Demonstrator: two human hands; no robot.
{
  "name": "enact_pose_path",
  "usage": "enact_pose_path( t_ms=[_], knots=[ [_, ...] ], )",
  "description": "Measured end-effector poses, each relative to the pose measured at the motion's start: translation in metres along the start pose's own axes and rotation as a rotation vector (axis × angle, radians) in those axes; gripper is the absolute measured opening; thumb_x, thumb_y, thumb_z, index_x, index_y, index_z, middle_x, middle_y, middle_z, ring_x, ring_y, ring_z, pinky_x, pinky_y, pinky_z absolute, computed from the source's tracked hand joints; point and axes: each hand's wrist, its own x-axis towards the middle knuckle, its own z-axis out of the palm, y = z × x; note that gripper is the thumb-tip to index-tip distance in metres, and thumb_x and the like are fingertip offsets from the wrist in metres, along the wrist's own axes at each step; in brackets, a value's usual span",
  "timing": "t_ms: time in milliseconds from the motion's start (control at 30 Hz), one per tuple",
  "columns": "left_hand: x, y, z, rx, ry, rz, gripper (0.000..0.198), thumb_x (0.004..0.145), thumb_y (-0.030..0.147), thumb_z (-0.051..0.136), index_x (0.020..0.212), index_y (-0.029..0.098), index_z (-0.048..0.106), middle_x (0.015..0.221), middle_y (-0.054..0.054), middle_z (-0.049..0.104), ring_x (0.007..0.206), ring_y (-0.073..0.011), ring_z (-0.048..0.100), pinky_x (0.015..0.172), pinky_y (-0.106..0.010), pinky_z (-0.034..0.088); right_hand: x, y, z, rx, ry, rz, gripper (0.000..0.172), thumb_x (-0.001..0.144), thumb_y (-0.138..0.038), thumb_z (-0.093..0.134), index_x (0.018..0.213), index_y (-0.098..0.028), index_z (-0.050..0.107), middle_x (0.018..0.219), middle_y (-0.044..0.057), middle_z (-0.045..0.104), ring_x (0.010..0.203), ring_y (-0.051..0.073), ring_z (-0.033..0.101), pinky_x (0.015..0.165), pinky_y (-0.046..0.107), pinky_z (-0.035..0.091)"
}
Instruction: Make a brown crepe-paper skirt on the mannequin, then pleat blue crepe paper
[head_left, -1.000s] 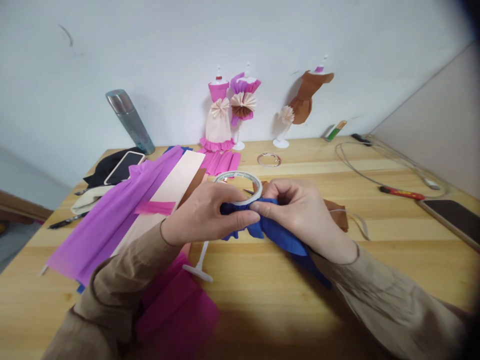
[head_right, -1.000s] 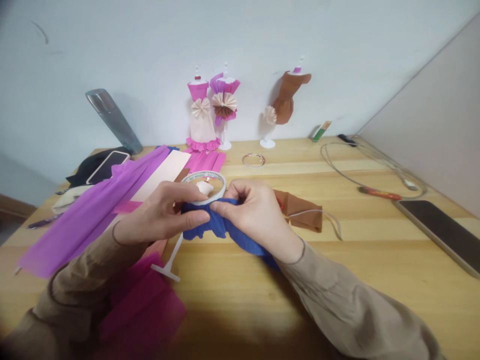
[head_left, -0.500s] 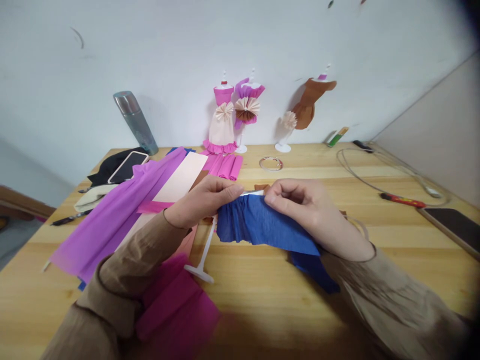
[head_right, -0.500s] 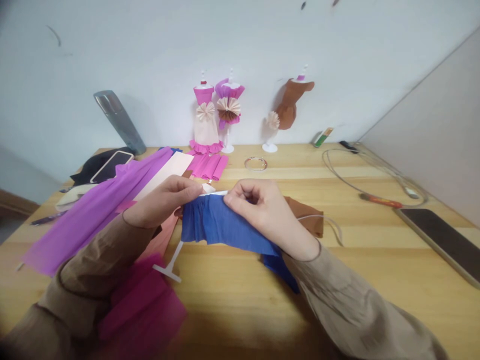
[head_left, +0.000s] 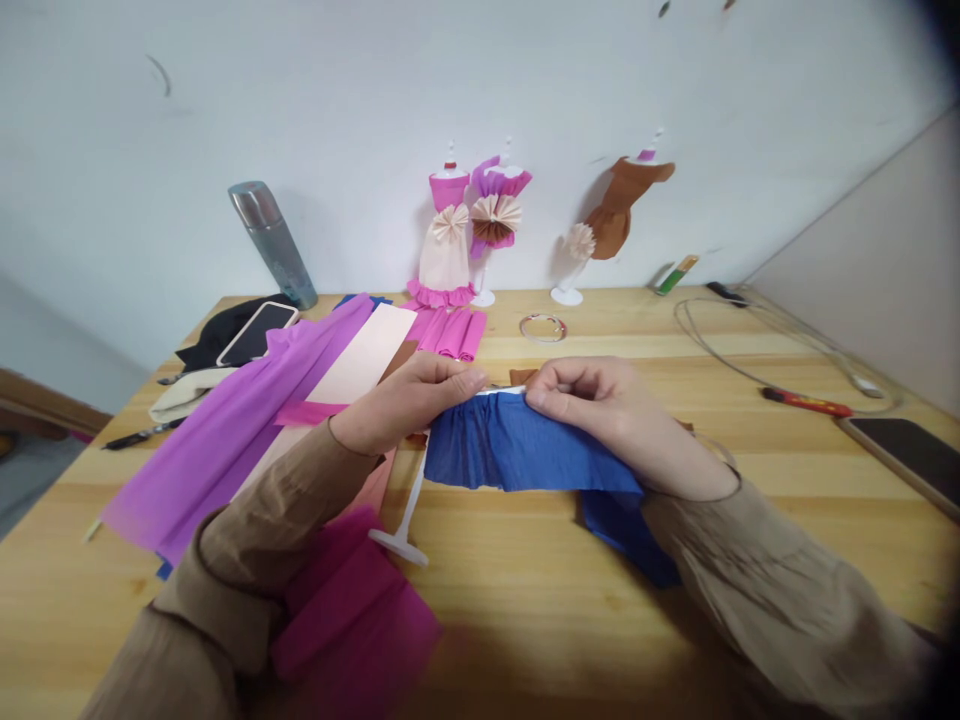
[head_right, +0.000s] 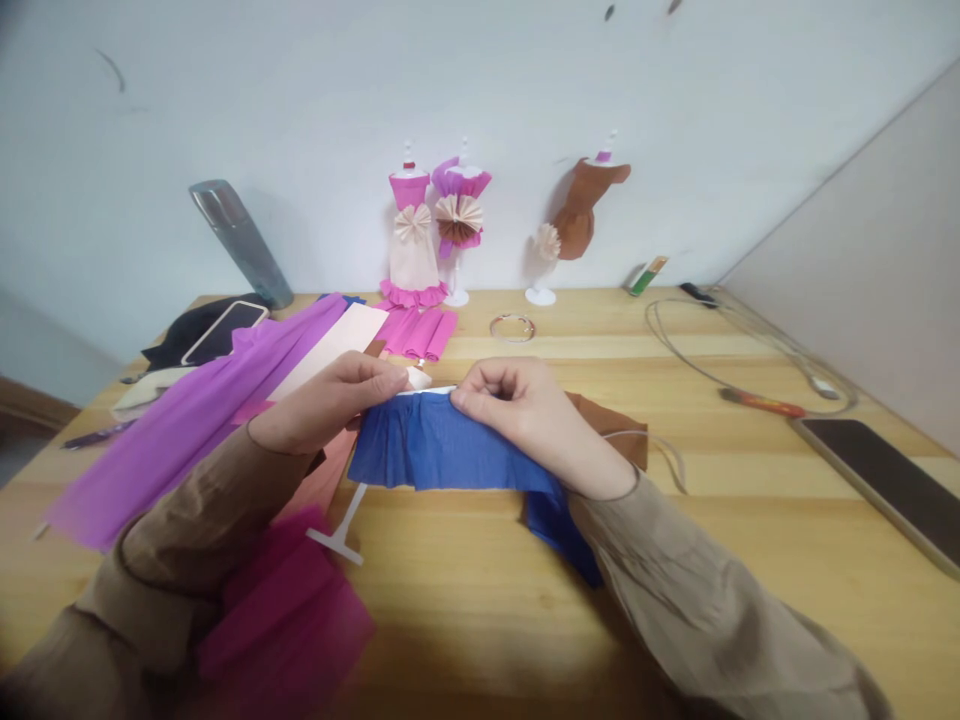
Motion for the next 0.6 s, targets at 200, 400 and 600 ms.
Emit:
enact_pose_path(
  t_ms=[200, 400, 600],
  knots=[
    [0.0, 0.0, -0.001, 0.105, -0.012, 0.08, 0.046, 0.082, 0.051, 0.061, 0.058, 0.014, 0.05, 0.055, 0.004, 0.041, 0.051, -0.0058, 0.037, 0.046, -0.02, 0.03, -0.002, -0.004, -0.002, 0.033, -0.006, -0.017, 0.028, 0.066, -0.04, 0.076, 0.062, -0.016, 0.063, 0.057, -0.002, 0.055, 0.053, 0.009, 0.045, 0.049, 0.023, 0.035],
    [0.002, -0.002, -0.001, 0.3, 0.006, 0.177, 0.029, 0.085, 0.032, 0.057, 0.066, 0.01, 0.062, 0.059, 0.001, 0.051, 0.058, -0.0085, 0.045, 0.051, -0.02, 0.036, -0.007, -0.007, 0.001, 0.026, 0.014, -0.057, 0.014, 0.067, -0.03, 0.074, 0.066, -0.017, 0.068, 0.066, 0.002, 0.068, 0.06, 0.013, 0.058, 0.057, 0.026, 0.045],
    [0.001, -0.006, 0.003, 0.284, 0.043, 0.217, 0.029, 0.086, 0.032, 0.058, 0.065, 0.012, 0.063, 0.059, 0.0, 0.056, 0.06, -0.0108, 0.052, 0.054, -0.022, 0.041, -0.013, -0.009, 0.009, -0.023, 0.07, -0.124, 0.01, 0.071, -0.028, 0.07, 0.072, -0.019, 0.07, 0.072, 0.003, 0.072, 0.067, 0.016, 0.064, 0.065, 0.028, 0.05]
  ],
)
